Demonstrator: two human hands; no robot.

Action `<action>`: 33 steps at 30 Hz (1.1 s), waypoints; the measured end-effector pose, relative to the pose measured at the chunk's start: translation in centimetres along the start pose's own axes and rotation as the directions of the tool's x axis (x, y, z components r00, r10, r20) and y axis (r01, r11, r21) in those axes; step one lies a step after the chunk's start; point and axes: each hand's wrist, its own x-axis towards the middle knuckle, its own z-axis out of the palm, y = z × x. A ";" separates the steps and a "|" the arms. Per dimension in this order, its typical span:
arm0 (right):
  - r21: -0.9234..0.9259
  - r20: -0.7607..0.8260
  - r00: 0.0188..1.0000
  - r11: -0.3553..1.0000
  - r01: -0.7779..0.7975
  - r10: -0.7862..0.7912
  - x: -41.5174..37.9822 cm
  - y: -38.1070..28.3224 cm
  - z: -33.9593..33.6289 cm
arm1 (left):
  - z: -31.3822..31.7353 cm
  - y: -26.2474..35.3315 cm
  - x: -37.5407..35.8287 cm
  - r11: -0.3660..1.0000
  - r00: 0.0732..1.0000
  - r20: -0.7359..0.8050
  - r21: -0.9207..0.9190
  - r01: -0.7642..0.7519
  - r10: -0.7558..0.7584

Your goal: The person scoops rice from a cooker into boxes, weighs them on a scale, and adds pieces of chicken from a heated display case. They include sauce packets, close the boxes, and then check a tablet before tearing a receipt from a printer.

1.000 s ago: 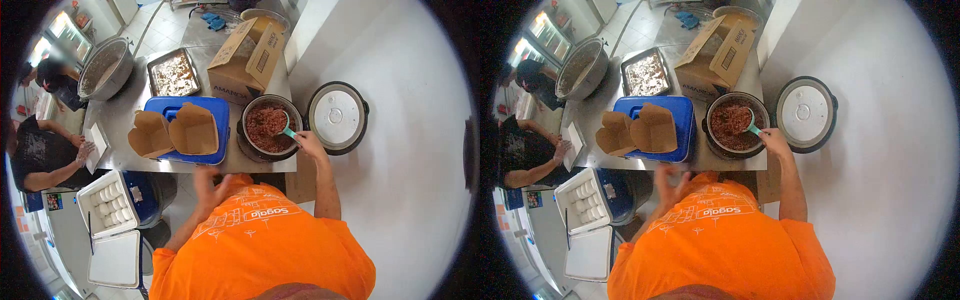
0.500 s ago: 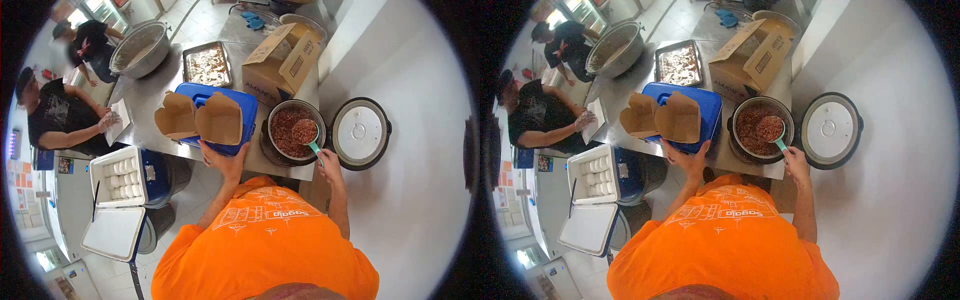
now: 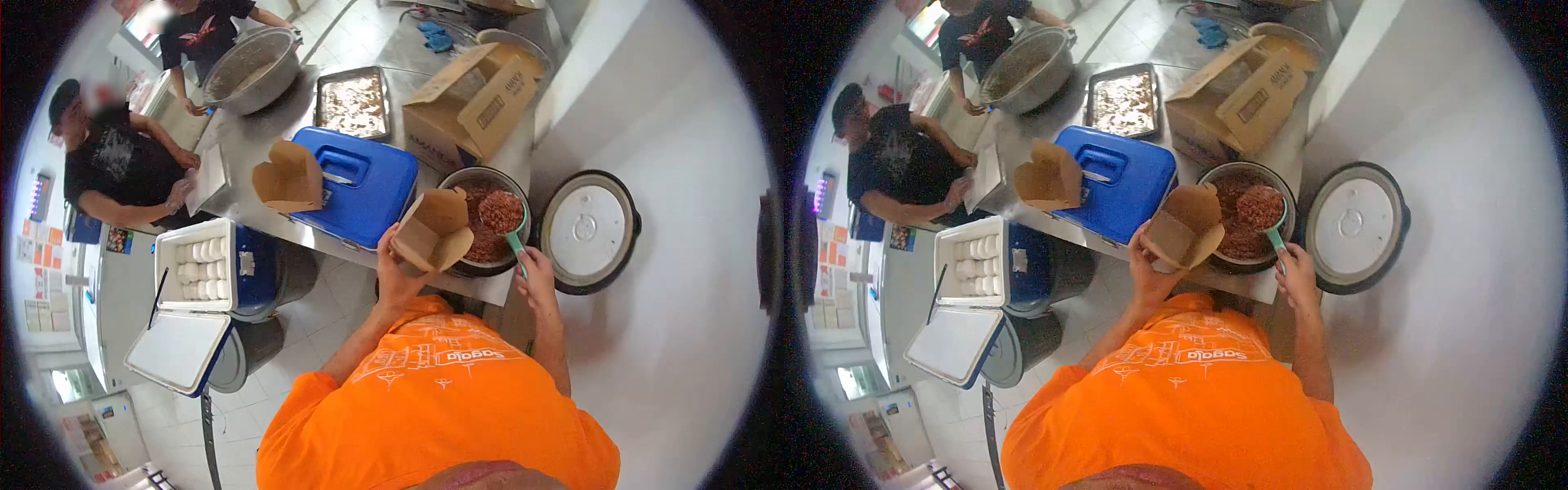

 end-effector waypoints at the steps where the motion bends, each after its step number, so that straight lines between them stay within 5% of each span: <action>1: 0.007 -0.019 1.000 1.000 0.017 -0.017 -0.7 -0.7 0.1 | 1.1 0.0 0.5 0.998 0.998 0.028 0.013 0.059 -0.060; 2: 0.012 -0.038 0.999 0.999 0.038 -0.037 -1.3 -1.4 0.2 | 1.9 0.1 1.1 0.993 0.992 0.053 0.028 0.116 -0.117; 5: 0.030 -0.057 0.995 0.996 0.088 -0.086 -3.0 -3.1 -0.2 | 3.3 -0.2 3.5 0.974 0.993 0.114 0.222 -0.034 0.009; 7: -0.013 -0.046 0.991 0.992 0.127 -0.127 -4.3 -4.6 -0.4 | 4.5 -0.3 4.2 0.982 0.989 0.144 0.185 -0.044 0.017; 9: -0.327 -0.053 0.937 0.892 0.311 -0.346 -3.7 -4.1 -0.7 | 5.5 -0.3 4.7 0.987 0.984 0.175 0.153 -0.053 0.026; 11: -0.614 -0.008 0.770 0.611 0.500 -0.638 -3.5 -3.9 -0.3 | 6.9 -0.1 4.4 0.999 0.980 0.196 0.049 0.010 -0.020; 13: -0.817 0.146 0.436 0.140 0.559 -0.888 -4.4 -4.1 2.8 | 8.3 0.1 4.0 0.999 0.981 0.193 -0.033 0.038 -0.031; 14: -0.889 0.102 0.603 0.200 0.412 -0.791 -5.4 -4.3 4.2 | 8.9 0.2 3.8 0.998 0.984 0.177 -0.063 0.031 -0.019; 17: -0.907 0.068 0.648 0.224 0.356 -0.759 -6.6 -5.7 5.4 | 8.9 -0.5 3.5 0.981 0.983 0.138 -0.135 0.138 -0.120; 18: -0.892 0.096 0.593 0.196 0.408 -0.800 -6.5 -5.8 5.0 | 8.7 -1.0 3.6 0.969 0.977 0.124 -0.155 0.193 -0.175; 24: -0.803 0.212 0.505 0.145 0.578 -0.837 -7.0 -6.8 5.8 | 8.0 -3.4 4.4 0.988 0.990 0.024 -0.071 -0.140 0.142; 27: -0.891 0.127 0.693 0.225 0.394 -0.709 -8.0 -7.9 8.2 | 7.4 -3.1 5.1 0.989 0.995 0.062 -0.123 -0.075 0.083; 28: -0.888 0.091 0.596 0.206 0.411 -0.798 -7.6 -8.2 8.2 | 7.2 -2.9 5.5 0.981 0.988 0.035 -0.125 -0.147 0.153; 31: -0.813 0.186 0.629 0.241 0.530 -0.755 -8.6 -9.0 9.1 | 6.1 -2.3 5.9 0.979 0.989 0.014 -0.144 -0.145 0.149; 33: -0.854 0.199 0.670 0.209 0.477 -0.715 -8.2 -8.5 9.5 | 4.6 -1.2 6.2 0.996 0.989 0.118 0.013 -0.088 0.086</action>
